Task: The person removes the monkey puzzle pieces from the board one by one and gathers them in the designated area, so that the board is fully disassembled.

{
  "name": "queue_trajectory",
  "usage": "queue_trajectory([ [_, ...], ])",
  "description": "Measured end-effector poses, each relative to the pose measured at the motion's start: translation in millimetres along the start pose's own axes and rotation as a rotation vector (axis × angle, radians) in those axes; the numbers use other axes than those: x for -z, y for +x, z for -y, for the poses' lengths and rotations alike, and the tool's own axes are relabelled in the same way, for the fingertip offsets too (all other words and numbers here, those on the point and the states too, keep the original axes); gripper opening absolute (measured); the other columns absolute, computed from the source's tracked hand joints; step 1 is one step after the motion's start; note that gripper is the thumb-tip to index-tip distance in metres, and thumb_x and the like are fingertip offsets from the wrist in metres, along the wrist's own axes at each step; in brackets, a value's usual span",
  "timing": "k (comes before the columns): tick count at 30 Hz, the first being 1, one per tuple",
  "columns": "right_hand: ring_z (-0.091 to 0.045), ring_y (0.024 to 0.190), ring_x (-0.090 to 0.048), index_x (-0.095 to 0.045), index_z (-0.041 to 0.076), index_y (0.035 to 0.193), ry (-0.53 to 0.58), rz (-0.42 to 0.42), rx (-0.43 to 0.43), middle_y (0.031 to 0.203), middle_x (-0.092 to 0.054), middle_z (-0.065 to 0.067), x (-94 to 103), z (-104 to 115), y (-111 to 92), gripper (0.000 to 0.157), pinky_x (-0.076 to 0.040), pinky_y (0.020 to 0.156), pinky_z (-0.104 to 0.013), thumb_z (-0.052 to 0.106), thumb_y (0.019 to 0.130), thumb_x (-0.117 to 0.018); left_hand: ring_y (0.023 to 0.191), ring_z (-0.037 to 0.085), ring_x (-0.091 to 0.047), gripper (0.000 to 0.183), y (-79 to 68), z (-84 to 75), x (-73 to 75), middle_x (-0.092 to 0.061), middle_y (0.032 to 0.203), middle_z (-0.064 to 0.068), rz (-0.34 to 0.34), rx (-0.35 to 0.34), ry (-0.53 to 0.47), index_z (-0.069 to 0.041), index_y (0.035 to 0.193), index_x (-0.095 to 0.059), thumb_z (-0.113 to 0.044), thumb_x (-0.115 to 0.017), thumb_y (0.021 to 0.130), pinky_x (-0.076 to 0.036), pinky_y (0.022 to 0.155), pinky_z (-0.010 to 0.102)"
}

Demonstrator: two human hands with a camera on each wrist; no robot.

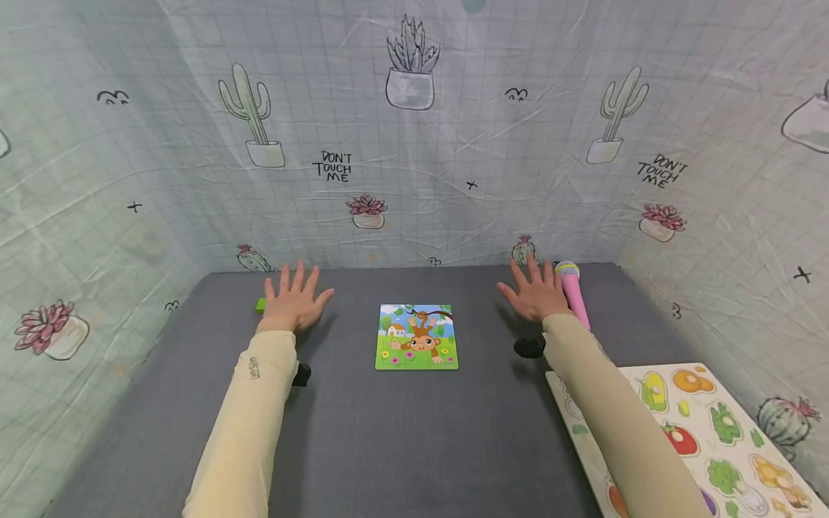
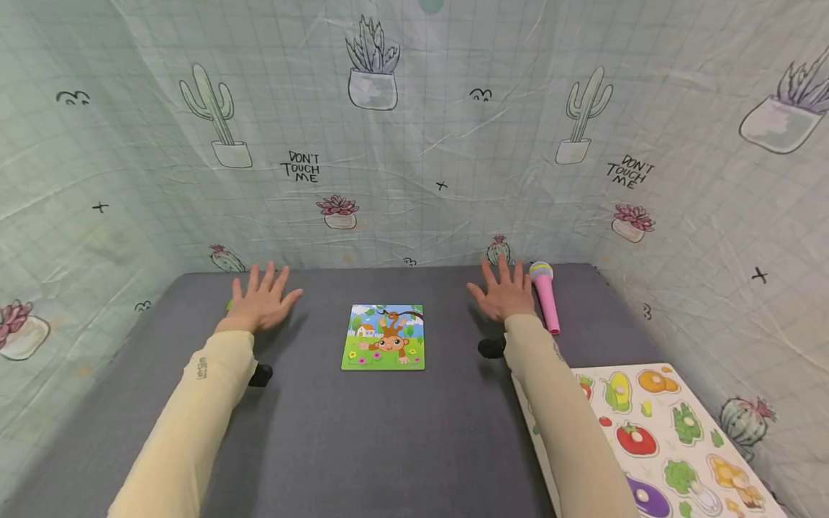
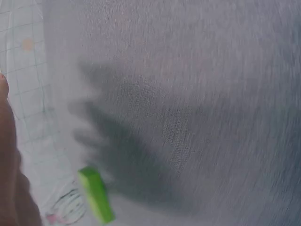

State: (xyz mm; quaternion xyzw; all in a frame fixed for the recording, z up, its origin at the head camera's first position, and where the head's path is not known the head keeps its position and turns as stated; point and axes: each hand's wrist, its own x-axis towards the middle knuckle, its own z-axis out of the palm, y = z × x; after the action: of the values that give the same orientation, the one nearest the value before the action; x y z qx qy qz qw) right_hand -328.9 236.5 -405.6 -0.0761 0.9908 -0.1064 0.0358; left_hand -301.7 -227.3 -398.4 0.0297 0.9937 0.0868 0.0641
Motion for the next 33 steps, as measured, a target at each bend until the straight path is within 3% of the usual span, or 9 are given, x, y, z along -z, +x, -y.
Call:
queue_trajectory([
  [2,-0.053,0.142,0.014,-0.007,0.01,0.159,0.056,0.008,-0.003,0.16,0.011,-0.023,-1.9,3.6,-0.9,0.078,0.001,0.113,-0.069,0.059,0.102,-0.026,0.146,0.045,0.003,0.072,2.3,-6.7,-6.3,0.002,0.161,0.024,-0.029,-0.057,-0.084,-0.004,0.157,-0.009,-0.048,-0.03,0.105,0.001,0.115,0.064],
  [6,-0.055,0.141,0.012,-0.011,0.002,0.157,0.243,0.035,0.03,0.159,0.01,-0.028,-7.0,24.0,-3.1,0.073,-0.002,0.113,-0.069,0.05,0.105,-0.031,0.142,0.044,-0.025,0.057,-1.3,-28.2,-27.1,-0.028,0.155,0.026,-0.074,-0.238,-0.308,0.005,0.147,-0.038,-0.028,-0.051,0.103,-0.024,0.115,0.058],
  [10,-0.051,0.144,0.008,-0.017,0.002,0.156,0.369,0.065,0.083,0.16,0.009,-0.025,-10.8,57.3,-8.1,0.071,-0.006,0.113,-0.069,0.047,0.104,-0.035,0.133,0.037,-0.045,0.039,-8.3,-51.4,-48.0,-0.052,0.141,0.02,-0.062,-0.358,-0.406,0.002,0.128,-0.062,-0.019,-0.065,0.096,-0.036,0.11,0.052],
  [14,-0.046,0.146,0.003,-0.024,0.005,0.155,0.43,0.097,0.151,0.161,0.007,-0.021,-17.0,90.7,-11.4,0.068,-0.011,0.113,-0.068,0.046,0.104,-0.04,0.131,0.035,-0.047,0.031,-9.4,-63.6,-58.9,-0.055,0.138,0.016,-0.043,-0.379,-0.425,-0.001,0.12,-0.068,-0.015,-0.069,0.092,-0.038,0.109,0.049],
  [20,-0.041,0.148,-0.003,-0.034,0.005,0.152,0.483,0.129,0.28,0.162,-0.001,-0.018,-28.5,126.9,-10.7,0.061,-0.018,0.114,-0.064,0.04,0.104,-0.045,0.134,0.032,-0.045,0.028,-9.8,-62.5,-64.6,-0.052,0.143,0.011,-0.033,-0.381,-0.435,-0.004,0.118,-0.071,-0.014,-0.07,0.091,-0.037,0.111,0.048],
  [27,-0.037,0.147,-0.015,-0.036,0.006,0.151,0.502,0.162,0.309,0.161,-0.014,-0.016,-42.4,143.8,-2.4,0.06,-0.026,0.113,-0.059,0.04,0.103,-0.048,0.128,0.03,-0.052,0.027,-16.6,-54.5,-66.6,-0.06,0.135,0.009,-0.039,-0.437,-0.446,-0.007,0.116,-0.073,-0.016,-0.071,0.091,-0.041,0.108,0.047],
  [33,-0.032,0.139,-0.035,-0.044,0.006,0.146,0.543,0.127,0.329,0.153,-0.036,-0.014,-57.7,150.0,5.2,0.052,-0.036,0.109,-0.052,0.034,0.103,-0.05,0.136,0.03,-0.043,0.031,-18.7,-51.6,-67.7,-0.052,0.143,0.011,-0.032,-0.49,-0.448,-0.005,0.121,-0.07,-0.018,-0.069,0.093,-0.036,0.111,0.047],
])
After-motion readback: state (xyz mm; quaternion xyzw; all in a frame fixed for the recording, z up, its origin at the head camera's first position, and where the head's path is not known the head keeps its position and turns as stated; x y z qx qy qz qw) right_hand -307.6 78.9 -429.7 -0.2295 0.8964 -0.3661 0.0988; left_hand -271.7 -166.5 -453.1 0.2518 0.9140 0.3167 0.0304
